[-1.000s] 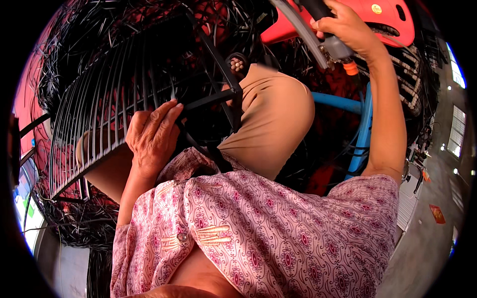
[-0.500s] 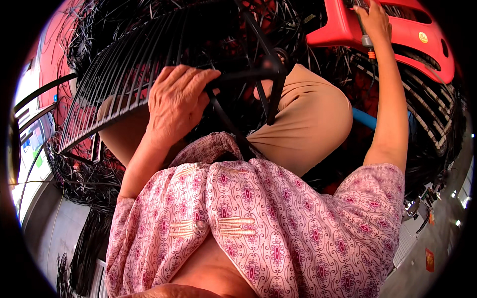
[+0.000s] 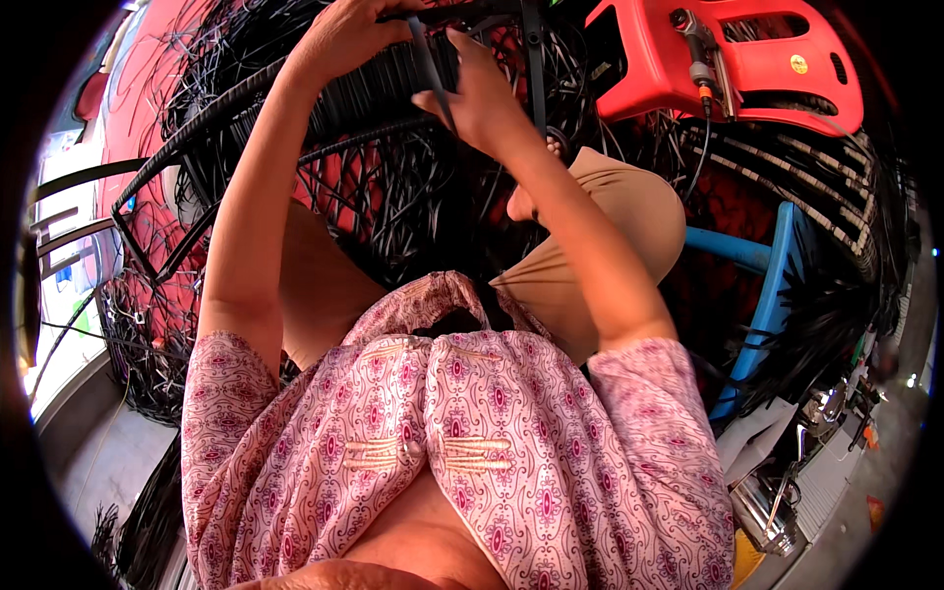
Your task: The person weaves black plastic strips into the frame of a chair while sitting on the floor. They use a staple gun to secure the strips and scissors to trim the excess material.
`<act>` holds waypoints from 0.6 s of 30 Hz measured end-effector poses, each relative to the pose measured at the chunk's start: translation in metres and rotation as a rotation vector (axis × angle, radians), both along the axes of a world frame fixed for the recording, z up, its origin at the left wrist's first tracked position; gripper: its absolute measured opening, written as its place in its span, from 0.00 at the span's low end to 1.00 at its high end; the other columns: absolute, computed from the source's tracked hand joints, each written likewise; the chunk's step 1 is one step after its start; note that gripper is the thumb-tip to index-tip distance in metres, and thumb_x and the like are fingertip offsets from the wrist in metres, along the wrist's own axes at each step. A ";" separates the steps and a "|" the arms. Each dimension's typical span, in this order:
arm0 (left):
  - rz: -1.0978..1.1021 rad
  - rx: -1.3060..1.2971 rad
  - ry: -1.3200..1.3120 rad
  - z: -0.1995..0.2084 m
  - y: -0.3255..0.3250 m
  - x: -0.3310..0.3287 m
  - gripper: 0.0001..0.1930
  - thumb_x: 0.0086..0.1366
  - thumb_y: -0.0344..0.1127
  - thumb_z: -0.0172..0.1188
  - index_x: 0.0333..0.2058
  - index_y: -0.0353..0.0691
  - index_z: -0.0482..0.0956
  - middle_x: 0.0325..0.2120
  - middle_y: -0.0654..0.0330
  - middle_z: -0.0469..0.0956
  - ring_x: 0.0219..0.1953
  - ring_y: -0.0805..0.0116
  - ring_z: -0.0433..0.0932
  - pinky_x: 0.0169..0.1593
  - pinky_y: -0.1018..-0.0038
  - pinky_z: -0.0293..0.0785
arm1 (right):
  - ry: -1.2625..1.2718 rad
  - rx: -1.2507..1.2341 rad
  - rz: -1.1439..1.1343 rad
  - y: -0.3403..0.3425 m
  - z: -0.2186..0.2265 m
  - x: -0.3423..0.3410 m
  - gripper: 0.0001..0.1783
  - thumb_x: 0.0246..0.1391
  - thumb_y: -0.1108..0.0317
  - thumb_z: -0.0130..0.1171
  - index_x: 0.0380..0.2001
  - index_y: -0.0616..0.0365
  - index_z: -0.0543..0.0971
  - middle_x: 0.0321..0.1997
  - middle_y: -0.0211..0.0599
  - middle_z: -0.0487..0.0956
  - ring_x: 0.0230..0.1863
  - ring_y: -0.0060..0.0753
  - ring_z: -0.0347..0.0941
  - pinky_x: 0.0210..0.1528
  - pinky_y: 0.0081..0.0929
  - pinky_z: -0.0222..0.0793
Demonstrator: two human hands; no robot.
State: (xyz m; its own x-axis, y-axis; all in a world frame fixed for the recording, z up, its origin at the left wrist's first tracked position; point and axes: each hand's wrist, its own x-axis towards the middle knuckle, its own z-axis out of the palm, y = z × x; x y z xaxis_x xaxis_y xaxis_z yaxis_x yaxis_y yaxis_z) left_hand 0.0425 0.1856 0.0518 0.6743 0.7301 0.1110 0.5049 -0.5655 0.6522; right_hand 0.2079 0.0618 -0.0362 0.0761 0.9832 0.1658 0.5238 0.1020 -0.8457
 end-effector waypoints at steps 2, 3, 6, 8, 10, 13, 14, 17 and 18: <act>-0.032 0.074 0.039 -0.006 0.015 0.007 0.17 0.58 0.44 0.65 0.43 0.42 0.83 0.36 0.49 0.84 0.42 0.51 0.83 0.45 0.61 0.77 | 0.047 0.166 -0.011 0.028 -0.012 -0.021 0.45 0.50 0.60 0.71 0.65 0.65 0.60 0.59 0.49 0.72 0.61 0.40 0.69 0.57 0.35 0.70; -0.047 0.103 0.058 -0.010 0.023 0.010 0.17 0.58 0.44 0.65 0.43 0.42 0.83 0.36 0.50 0.84 0.42 0.51 0.83 0.45 0.62 0.77 | 0.168 0.229 0.005 0.033 -0.023 -0.029 0.42 0.52 0.57 0.69 0.64 0.63 0.62 0.53 0.41 0.77 0.55 0.33 0.74 0.51 0.33 0.73; -0.055 0.158 0.043 -0.019 0.064 0.006 0.19 0.56 0.46 0.66 0.44 0.43 0.84 0.38 0.51 0.84 0.42 0.53 0.83 0.47 0.62 0.77 | 0.320 0.008 -0.001 0.008 -0.070 -0.079 0.37 0.48 0.64 0.66 0.59 0.64 0.65 0.41 0.45 0.81 0.45 0.49 0.78 0.49 0.42 0.74; -0.069 0.195 0.058 -0.032 0.095 0.010 0.20 0.56 0.46 0.67 0.45 0.44 0.85 0.38 0.52 0.84 0.42 0.54 0.83 0.48 0.62 0.77 | -0.013 -0.265 0.107 -0.049 -0.140 -0.099 0.34 0.48 0.62 0.62 0.58 0.63 0.66 0.46 0.49 0.80 0.48 0.54 0.77 0.54 0.47 0.72; -0.071 0.227 0.069 -0.041 0.119 0.017 0.20 0.56 0.46 0.67 0.46 0.46 0.85 0.37 0.52 0.84 0.42 0.55 0.83 0.48 0.63 0.77 | -0.627 -0.563 0.394 -0.136 -0.210 -0.105 0.40 0.49 0.59 0.58 0.64 0.64 0.62 0.56 0.56 0.76 0.58 0.52 0.72 0.67 0.44 0.58; -0.050 0.121 0.116 -0.042 0.121 0.031 0.19 0.55 0.46 0.67 0.45 0.48 0.85 0.39 0.52 0.84 0.43 0.56 0.82 0.50 0.64 0.77 | -0.562 -1.152 0.778 -0.188 -0.239 -0.064 0.29 0.49 0.58 0.61 0.56 0.55 0.76 0.59 0.48 0.77 0.59 0.47 0.75 0.62 0.39 0.67; -0.046 0.110 0.124 -0.043 0.121 0.022 0.20 0.57 0.46 0.67 0.46 0.44 0.84 0.38 0.55 0.84 0.42 0.61 0.81 0.48 0.67 0.75 | -0.468 -1.316 0.906 -0.184 -0.239 -0.058 0.25 0.49 0.57 0.62 0.51 0.52 0.82 0.57 0.46 0.79 0.58 0.46 0.76 0.60 0.38 0.70; -0.096 -0.040 -0.110 -0.066 0.122 0.003 0.18 0.57 0.43 0.67 0.46 0.46 0.86 0.34 0.59 0.86 0.38 0.70 0.84 0.46 0.72 0.77 | -0.753 -0.987 0.727 -0.130 -0.192 -0.062 0.21 0.49 0.58 0.63 0.47 0.54 0.83 0.47 0.46 0.83 0.48 0.47 0.81 0.52 0.38 0.75; -0.032 0.077 0.000 -0.038 0.087 0.019 0.18 0.58 0.43 0.67 0.46 0.45 0.86 0.33 0.59 0.86 0.38 0.69 0.84 0.47 0.73 0.77 | -0.473 -0.689 0.524 -0.117 -0.164 -0.044 0.16 0.51 0.61 0.62 0.42 0.56 0.83 0.44 0.48 0.83 0.44 0.47 0.81 0.47 0.39 0.76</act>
